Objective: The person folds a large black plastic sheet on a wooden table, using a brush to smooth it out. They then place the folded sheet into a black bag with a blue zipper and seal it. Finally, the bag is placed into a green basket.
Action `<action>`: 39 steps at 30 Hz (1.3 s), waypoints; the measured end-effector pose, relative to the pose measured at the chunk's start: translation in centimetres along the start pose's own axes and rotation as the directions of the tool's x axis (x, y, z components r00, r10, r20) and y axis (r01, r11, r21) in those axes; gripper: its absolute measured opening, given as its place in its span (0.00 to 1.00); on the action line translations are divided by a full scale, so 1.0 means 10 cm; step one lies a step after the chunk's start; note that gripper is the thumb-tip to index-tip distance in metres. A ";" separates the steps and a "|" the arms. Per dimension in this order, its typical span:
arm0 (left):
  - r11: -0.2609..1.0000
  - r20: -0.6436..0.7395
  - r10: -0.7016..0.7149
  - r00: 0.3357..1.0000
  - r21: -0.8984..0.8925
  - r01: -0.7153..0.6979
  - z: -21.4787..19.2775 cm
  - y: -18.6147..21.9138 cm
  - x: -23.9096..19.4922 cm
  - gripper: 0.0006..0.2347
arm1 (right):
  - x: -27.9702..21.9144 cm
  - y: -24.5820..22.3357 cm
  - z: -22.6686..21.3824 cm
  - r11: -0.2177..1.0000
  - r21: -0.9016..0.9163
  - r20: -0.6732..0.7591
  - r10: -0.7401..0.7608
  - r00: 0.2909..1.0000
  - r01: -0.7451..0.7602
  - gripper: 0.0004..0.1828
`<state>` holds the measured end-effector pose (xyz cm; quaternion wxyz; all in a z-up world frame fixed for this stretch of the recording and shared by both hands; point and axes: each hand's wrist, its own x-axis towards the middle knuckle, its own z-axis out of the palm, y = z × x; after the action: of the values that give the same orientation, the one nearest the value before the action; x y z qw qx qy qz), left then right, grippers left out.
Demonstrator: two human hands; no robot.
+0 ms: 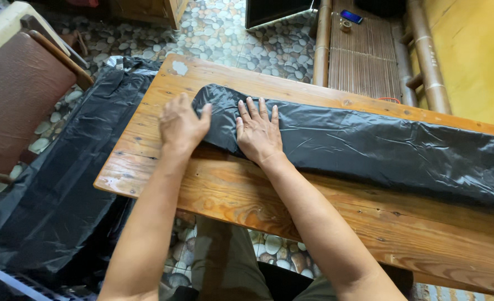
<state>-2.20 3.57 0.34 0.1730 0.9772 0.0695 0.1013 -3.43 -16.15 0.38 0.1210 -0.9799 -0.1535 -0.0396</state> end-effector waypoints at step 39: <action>-0.183 0.205 -0.445 0.872 -0.974 0.136 0.11 0.79 -0.48 0.29 | -0.08 -0.06 -0.16 0.997 0.054 0.061 0.046 0.997 -0.050 0.37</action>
<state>-5.75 -5.01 1.26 0.8424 0.4622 0.2125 0.1778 -4.40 -16.27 2.00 0.1443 -0.9803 -0.1346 -0.0032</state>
